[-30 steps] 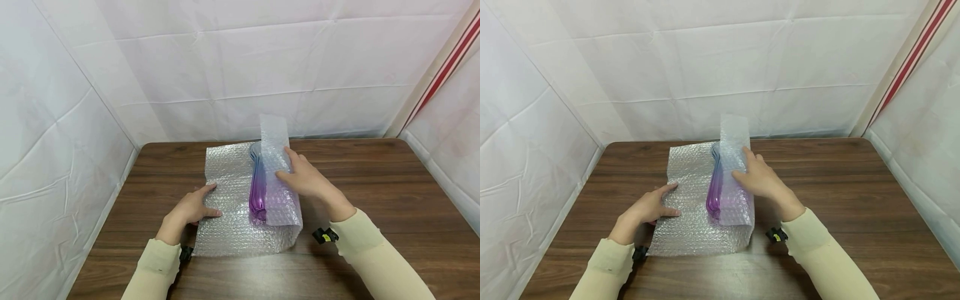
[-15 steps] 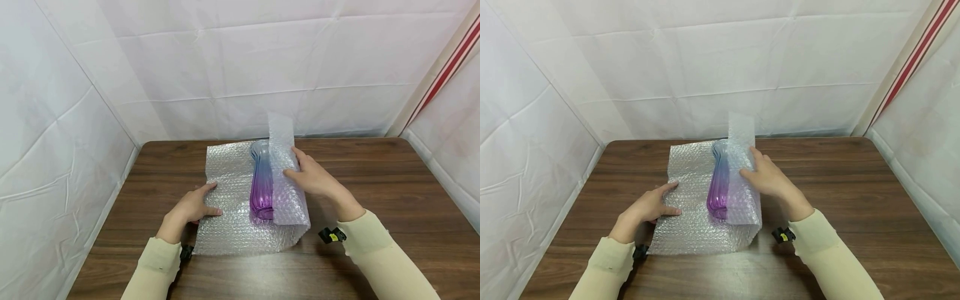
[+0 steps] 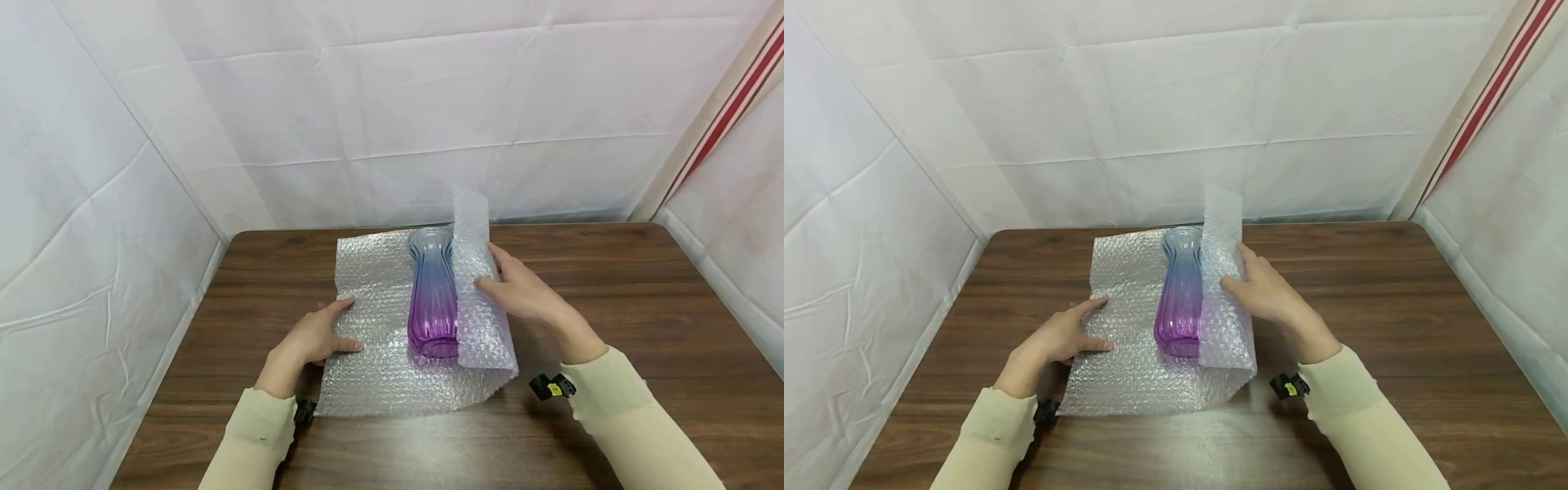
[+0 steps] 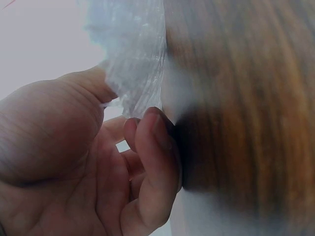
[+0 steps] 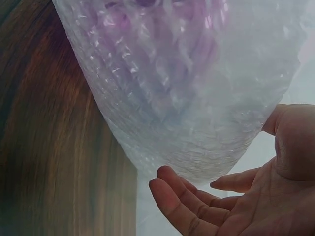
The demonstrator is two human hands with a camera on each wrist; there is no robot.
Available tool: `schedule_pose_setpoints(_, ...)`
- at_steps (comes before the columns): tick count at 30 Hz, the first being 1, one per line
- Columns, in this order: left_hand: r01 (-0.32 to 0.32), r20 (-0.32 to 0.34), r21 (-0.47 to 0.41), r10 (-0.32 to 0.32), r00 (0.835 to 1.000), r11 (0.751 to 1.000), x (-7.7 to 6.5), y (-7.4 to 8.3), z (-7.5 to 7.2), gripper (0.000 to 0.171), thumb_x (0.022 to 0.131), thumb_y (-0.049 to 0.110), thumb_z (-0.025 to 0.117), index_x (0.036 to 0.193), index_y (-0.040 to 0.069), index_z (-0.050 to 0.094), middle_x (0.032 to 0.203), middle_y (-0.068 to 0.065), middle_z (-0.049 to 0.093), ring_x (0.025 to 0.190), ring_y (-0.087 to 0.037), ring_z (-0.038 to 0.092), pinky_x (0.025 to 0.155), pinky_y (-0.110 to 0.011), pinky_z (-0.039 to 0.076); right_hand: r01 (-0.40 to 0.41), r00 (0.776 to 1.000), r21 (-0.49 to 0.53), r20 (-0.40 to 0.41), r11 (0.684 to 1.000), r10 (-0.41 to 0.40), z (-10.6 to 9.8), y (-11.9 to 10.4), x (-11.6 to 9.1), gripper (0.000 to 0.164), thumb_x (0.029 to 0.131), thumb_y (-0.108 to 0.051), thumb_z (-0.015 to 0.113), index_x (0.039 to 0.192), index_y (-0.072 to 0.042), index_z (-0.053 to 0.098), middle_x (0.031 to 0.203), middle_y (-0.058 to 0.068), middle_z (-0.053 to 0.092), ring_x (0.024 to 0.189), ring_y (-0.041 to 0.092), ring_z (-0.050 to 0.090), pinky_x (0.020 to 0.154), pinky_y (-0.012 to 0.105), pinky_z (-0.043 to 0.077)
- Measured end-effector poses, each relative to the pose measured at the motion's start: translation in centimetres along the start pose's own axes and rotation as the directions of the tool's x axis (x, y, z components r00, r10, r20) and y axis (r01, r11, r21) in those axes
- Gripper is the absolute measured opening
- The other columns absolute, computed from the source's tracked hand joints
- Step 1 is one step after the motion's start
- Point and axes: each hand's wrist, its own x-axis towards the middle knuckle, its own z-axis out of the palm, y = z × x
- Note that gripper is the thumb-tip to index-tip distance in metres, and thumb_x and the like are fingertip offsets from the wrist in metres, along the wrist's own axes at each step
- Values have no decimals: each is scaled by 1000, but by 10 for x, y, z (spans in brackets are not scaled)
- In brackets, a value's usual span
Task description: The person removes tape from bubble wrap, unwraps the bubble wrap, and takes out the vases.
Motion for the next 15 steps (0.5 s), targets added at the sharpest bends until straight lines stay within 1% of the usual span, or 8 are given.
schedule_pose_setpoints(4, 2, 1, -5, -2, 1000, 1000, 1, -1, 0, 93, 86, 35, 86, 163, 32, 34, 167, -31, 24, 67, -22, 63, 56, -32, 56, -2, 1000, -4, -2, 1000, 2, -1, 3, -2, 78, 105, -15, 52, 167, -8, 6, 158, 29, 41, 131, 42, 57, 100, 53, 56)
schedule_pose_setpoints(6, 4, 4, -8, -4, 1000, 1000, 1, -2, 0, 93, 86, 36, 86, 163, 32, 34, 167, -32, 23, 69, -22, 64, 57, -32, 56, -7, 1000, -15, -2, 1000, 7, -2, 5, -2, 77, 106, -16, 51, 167, -6, 5, 159, 30, 39, 133, 43, 55, 102, 54, 55)
schedule_pose_setpoints(9, 4, 6, -7, -4, 1000, 1000, 2, -2, 0, 93, 86, 36, 86, 163, 32, 33, 166, -31, 25, 69, -22, 64, 57, -32, 56, -28, 1000, -52, -10, 998, 27, -4, 8, -4, 79, 106, -18, 51, 166, -1, 2, 158, 32, 38, 135, 45, 53, 104, 55, 53)
schedule_pose_setpoints(13, -2, 5, -4, 3, 1000, 1000, 1, -1, 0, 93, 87, 36, 86, 163, 31, 33, 165, -28, 33, 66, -22, 63, 56, -32, 56, -83, 996, -118, -34, 990, 79, -6, 9, -7, 83, 106, -25, 54, 164, 4, 2, 149, 36, 40, 129, 46, 53, 102, 55, 54)
schedule_pose_setpoints(15, -6, 5, -5, 6, 1000, 1000, 1, -1, -1, 93, 86, 36, 86, 163, 31, 33, 164, -27, 35, 64, -22, 62, 55, -32, 56, -112, 993, -149, -47, 982, 106, -7, 10, -7, 84, 106, -28, 54, 164, 4, 3, 144, 35, 40, 127, 45, 53, 101, 56, 54)
